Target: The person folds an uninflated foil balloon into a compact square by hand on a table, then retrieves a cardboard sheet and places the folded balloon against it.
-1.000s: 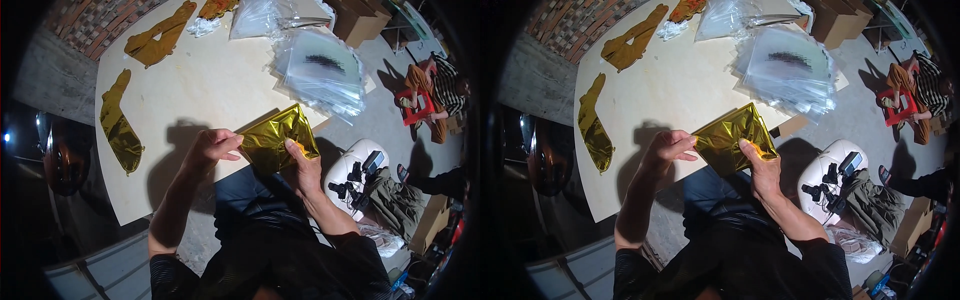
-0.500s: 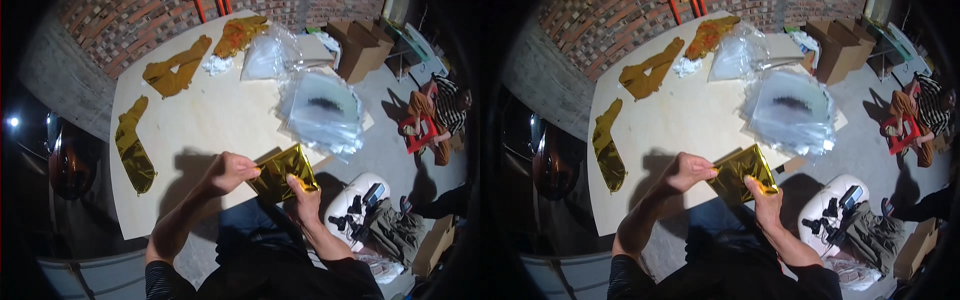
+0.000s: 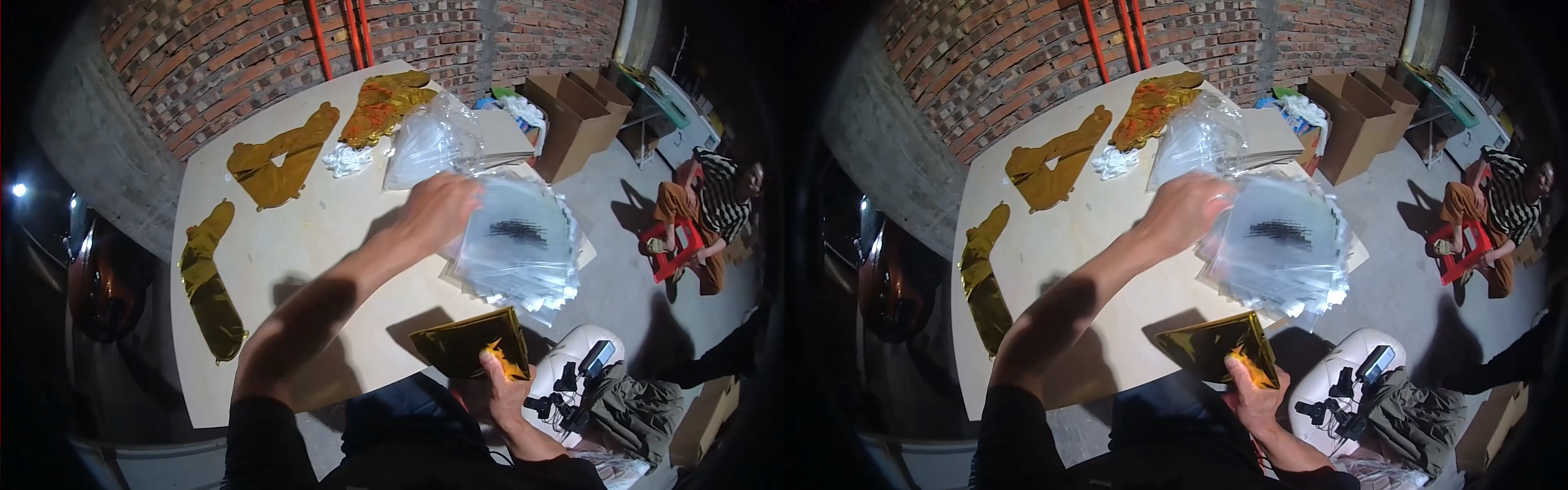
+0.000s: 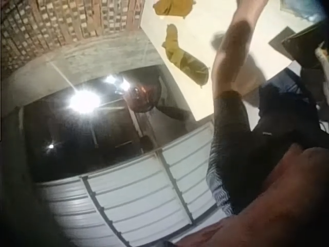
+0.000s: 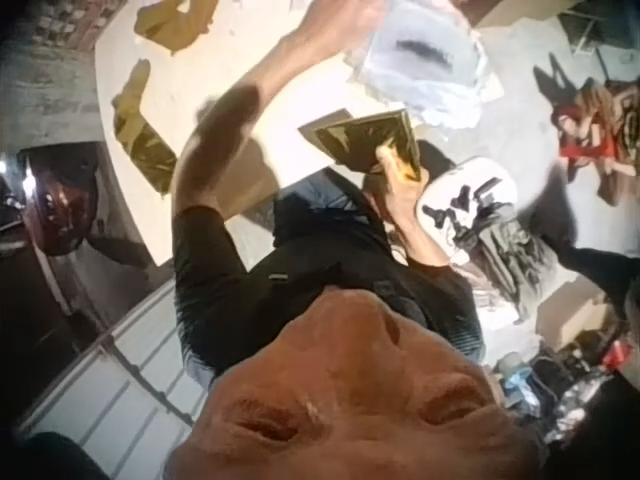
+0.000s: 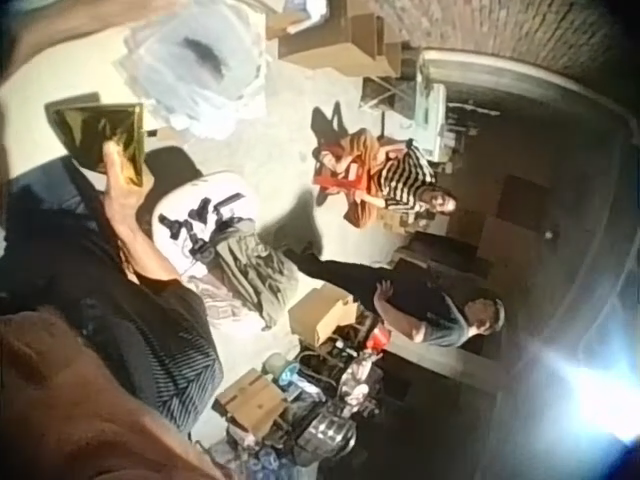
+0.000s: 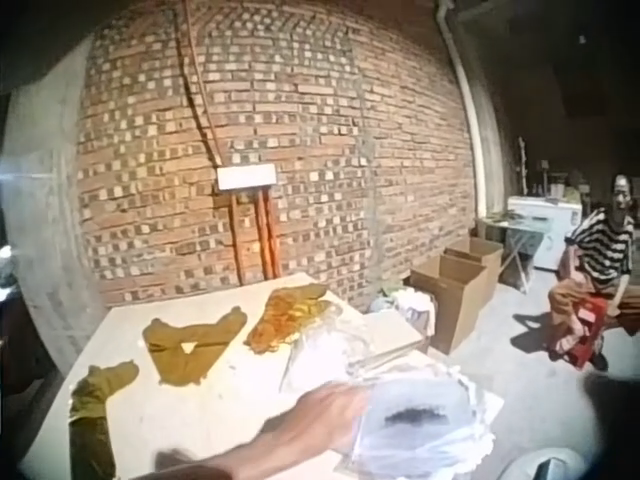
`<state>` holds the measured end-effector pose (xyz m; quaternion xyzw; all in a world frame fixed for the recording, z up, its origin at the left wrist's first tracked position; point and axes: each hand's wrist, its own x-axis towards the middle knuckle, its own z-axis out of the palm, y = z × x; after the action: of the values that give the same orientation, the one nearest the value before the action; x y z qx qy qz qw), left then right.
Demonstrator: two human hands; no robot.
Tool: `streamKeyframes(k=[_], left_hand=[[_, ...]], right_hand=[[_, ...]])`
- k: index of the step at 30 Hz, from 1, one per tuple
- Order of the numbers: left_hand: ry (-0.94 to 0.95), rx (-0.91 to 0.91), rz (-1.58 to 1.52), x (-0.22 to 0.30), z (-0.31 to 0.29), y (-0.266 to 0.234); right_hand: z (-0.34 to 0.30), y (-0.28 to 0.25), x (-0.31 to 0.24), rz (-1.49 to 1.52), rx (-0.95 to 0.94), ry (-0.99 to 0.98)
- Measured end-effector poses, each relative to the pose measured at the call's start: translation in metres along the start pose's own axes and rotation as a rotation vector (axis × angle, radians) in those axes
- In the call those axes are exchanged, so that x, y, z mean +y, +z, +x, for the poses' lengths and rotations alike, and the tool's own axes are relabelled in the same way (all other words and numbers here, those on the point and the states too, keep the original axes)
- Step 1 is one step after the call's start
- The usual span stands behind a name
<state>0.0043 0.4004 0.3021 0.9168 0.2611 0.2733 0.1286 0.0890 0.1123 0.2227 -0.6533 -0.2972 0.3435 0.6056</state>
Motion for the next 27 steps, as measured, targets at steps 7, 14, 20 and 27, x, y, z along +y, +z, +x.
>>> streamKeyframes(k=[7, 14, 20, 27], left_hand=[[0.210, -0.012, 0.203, -0.047, 0.155, 0.086], [-0.211, -0.327, 0.426, -0.102, 0.210, 0.070], [-0.346, -0.380, 0.444, -0.148, 0.235, 0.058], [-0.303, -0.278, 0.293, -0.200, 0.250, 0.089]], right_hand=[[-0.004, 0.000, 0.016, -0.150, -0.062, -0.140], [0.011, 0.001, 0.008, -0.085, -0.128, -0.162], [0.028, 0.002, 0.006, -0.097, -0.092, -0.163], [0.038, 0.007, 0.009, -0.304, -0.187, -0.298]])
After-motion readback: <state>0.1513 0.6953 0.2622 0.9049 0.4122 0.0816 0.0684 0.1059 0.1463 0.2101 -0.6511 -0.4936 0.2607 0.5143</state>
